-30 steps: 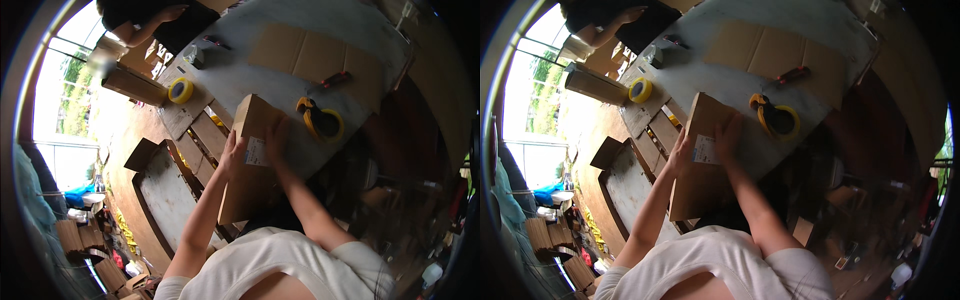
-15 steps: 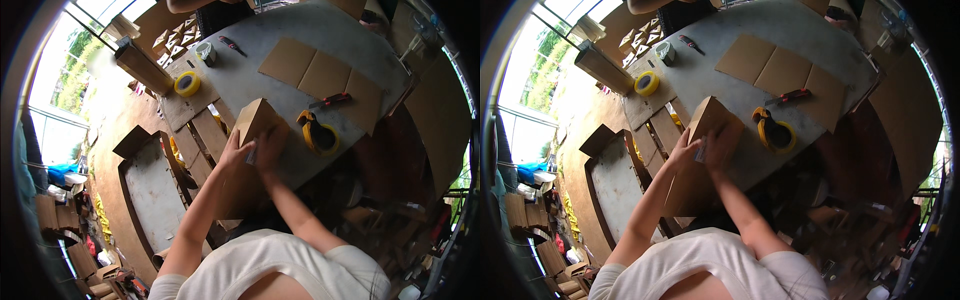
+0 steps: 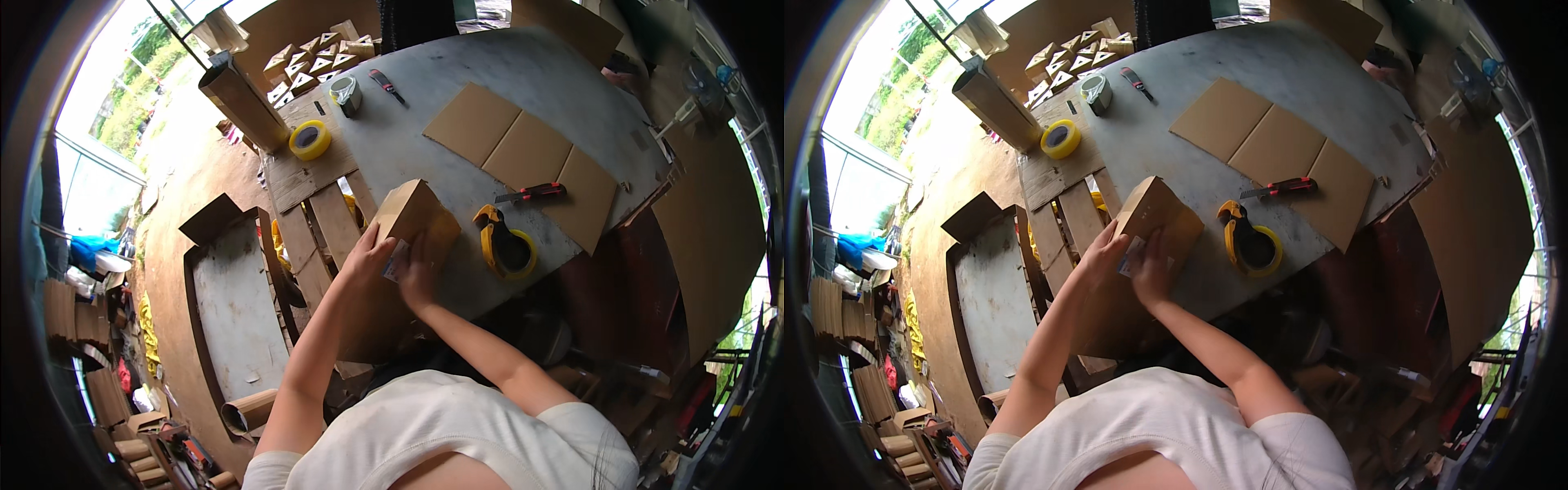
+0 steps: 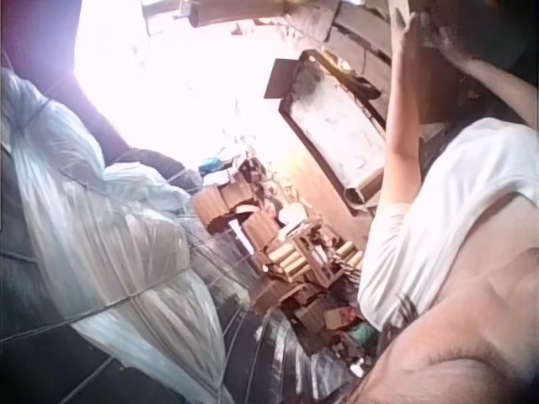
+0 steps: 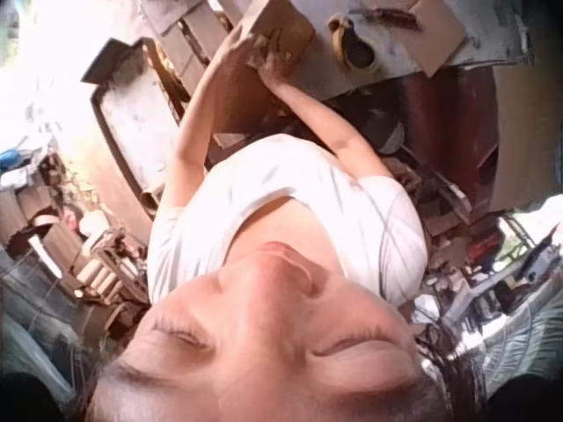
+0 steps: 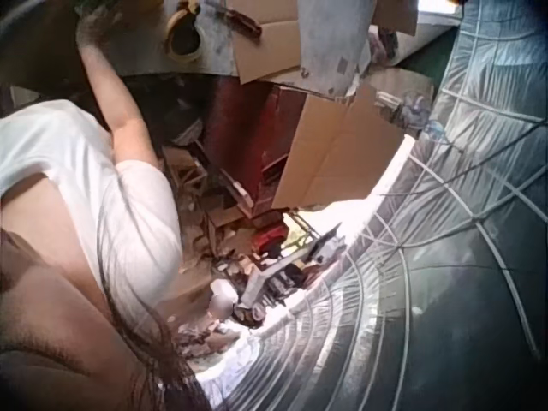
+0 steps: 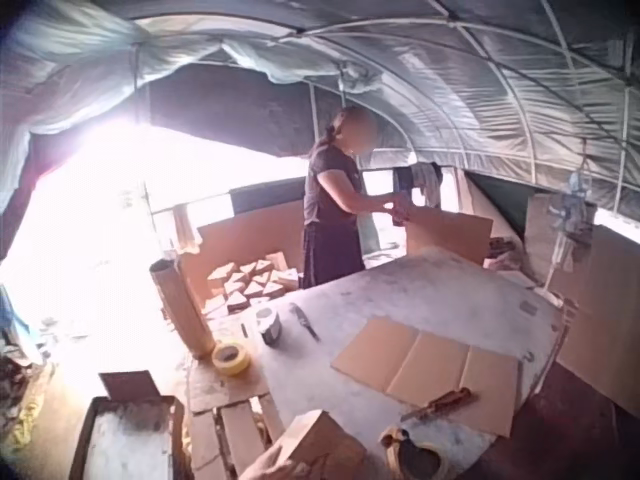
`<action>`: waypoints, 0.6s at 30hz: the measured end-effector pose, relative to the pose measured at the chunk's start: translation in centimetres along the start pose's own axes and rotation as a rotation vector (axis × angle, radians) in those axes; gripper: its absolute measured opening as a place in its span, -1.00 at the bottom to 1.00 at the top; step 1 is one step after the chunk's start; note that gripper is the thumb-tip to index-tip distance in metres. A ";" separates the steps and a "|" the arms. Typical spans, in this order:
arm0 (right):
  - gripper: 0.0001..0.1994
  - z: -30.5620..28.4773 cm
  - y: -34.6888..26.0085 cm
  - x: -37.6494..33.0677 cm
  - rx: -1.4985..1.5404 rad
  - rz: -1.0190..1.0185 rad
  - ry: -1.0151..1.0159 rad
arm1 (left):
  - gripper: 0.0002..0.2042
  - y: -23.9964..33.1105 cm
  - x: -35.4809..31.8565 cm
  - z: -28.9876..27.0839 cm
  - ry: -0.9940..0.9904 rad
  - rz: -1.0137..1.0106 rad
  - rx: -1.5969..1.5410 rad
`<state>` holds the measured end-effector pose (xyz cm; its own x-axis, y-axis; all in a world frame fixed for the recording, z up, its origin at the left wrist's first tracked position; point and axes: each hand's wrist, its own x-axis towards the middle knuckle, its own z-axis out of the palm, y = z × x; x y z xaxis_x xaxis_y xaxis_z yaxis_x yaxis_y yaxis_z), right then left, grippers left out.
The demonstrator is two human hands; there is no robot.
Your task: The person assembles a cardboard box by folding flaps and sealing seams with a tape dispenser. They then affix a shipping label to the box and cut a larger sheet of cardboard with a utility knife.
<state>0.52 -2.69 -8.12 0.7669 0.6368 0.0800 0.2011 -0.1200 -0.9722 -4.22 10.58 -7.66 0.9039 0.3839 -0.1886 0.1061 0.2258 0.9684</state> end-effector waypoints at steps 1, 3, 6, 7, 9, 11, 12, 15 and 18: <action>-0.45 0.2 0.4 -0.2 -0.082 -0.039 -0.057 | -0.39 0.7 0.1 0.0 0.002 -0.022 0.025; -0.62 -1.3 -1.4 -3.0 -0.105 -0.262 -0.388 | -0.41 0.6 -0.2 -0.7 0.089 -0.050 0.142; -0.78 -4.6 -3.2 -1.8 -0.013 -0.349 -0.416 | -0.43 1.2 -1.2 -0.4 0.310 -0.097 0.481; -0.79 -5.5 -2.7 -0.2 -0.044 -0.296 -0.306 | -0.46 1.7 -1.9 -0.6 0.376 -0.090 0.492; -0.80 -7.5 0.3 3.5 -0.128 -0.140 -0.102 | -0.50 2.0 -3.4 -1.4 0.520 -0.001 0.517; -0.72 -9.8 1.6 6.1 -0.183 -0.087 -0.068 | -0.55 1.7 -6.6 -3.5 0.742 0.182 0.356; -0.67 -10.8 1.8 7.2 -0.187 -0.087 -0.072 | -0.55 1.9 -8.5 -4.3 0.893 0.331 0.319; -0.46 -11.8 2.3 9.6 -0.338 -0.083 -0.027 | -0.50 1.7 -15.5 -3.7 1.290 0.397 0.196; -0.39 -7.3 3.4 8.3 -0.535 -0.317 0.066 | -0.47 -4.4 -22.1 -2.3 1.585 0.267 -0.019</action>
<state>12.04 -3.37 -9.15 0.6528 0.6573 0.3765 0.6892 -0.3092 -0.6552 -25.62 3.11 -8.11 -0.4254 0.9050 -0.0055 0.0076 0.0096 0.9999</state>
